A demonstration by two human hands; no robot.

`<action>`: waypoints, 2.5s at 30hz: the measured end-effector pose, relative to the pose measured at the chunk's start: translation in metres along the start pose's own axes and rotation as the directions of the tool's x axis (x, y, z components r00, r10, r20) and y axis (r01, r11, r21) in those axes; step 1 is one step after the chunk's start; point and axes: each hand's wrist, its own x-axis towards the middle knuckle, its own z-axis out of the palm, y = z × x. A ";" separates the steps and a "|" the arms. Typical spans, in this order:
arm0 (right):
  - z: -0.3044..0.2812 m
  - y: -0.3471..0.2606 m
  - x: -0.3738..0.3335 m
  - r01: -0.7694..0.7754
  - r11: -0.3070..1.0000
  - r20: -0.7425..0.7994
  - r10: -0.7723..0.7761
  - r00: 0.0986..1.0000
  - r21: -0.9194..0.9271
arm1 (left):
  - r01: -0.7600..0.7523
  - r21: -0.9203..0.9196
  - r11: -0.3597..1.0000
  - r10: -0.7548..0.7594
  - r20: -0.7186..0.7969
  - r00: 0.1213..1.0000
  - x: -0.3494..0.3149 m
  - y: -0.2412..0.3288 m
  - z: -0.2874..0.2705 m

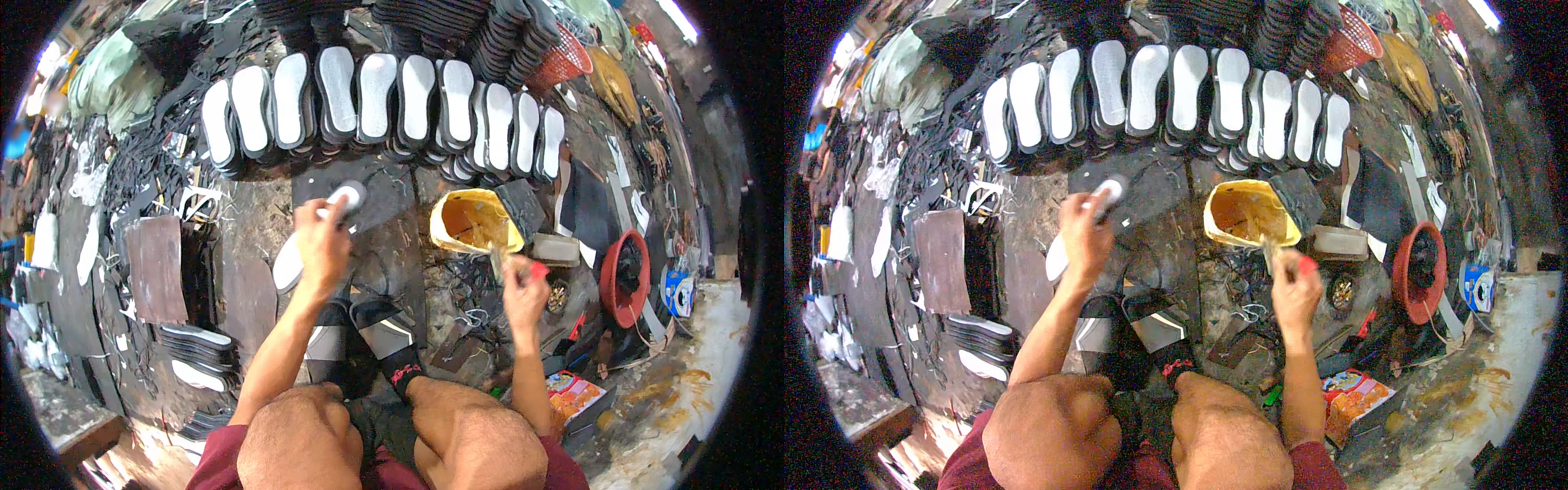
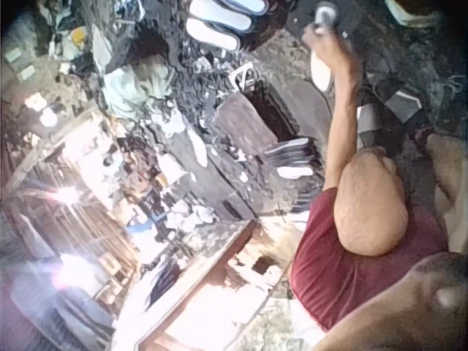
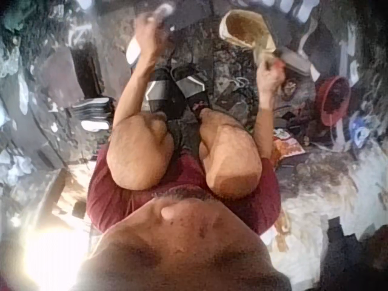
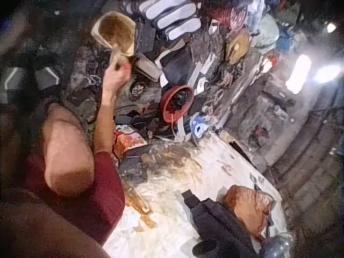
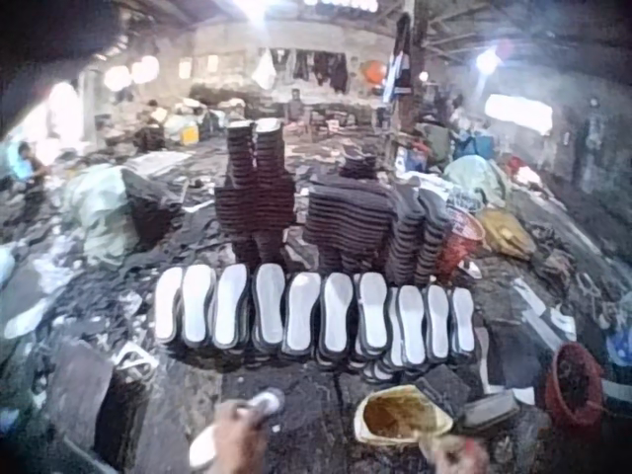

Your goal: The person sits on the floor and applies glue to the white surface of shoe insoles using a brush. They repeatedly dip the brush into a container and spread the adhesive across each insole before placing it aside.

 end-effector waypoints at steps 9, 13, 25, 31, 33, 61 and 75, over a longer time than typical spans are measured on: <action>-0.088 -0.033 0.030 0.078 0.997 -0.283 -0.071 0.957 0.015 | -0.056 0.089 0.994 0.018 0.380 0.925 -0.007 -0.024 0.052; -0.055 -0.108 0.062 0.255 0.871 -0.383 -0.085 0.920 0.420 | -0.021 0.317 0.948 -0.120 0.417 0.901 0.011 -0.048 0.070; 0.190 -0.124 0.083 -0.499 0.488 0.418 0.273 0.867 0.716 | 0.220 0.198 0.955 -0.281 0.370 0.886 0.004 -0.063 0.066; 0.255 -0.068 0.072 -0.306 0.762 0.344 0.117 0.932 0.571 | 0.153 0.024 0.988 -0.153 0.262 0.953 -0.012 -0.046 0.040; 0.251 -0.095 0.067 -0.227 0.796 0.378 -0.002 0.926 0.561 | 0.021 0.082 0.996 -0.036 0.190 0.981 -0.031 -0.060 0.024; 0.169 -0.119 0.017 0.157 0.891 -0.343 -0.002 0.939 0.426 | 0.138 -0.184 0.973 -0.112 0.142 0.984 -0.071 -0.084 0.003; 0.092 -0.021 0.014 -0.426 0.181 0.067 0.860 0.506 0.886 | 0.365 0.096 0.926 -0.329 0.676 0.659 -0.010 -0.100 0.000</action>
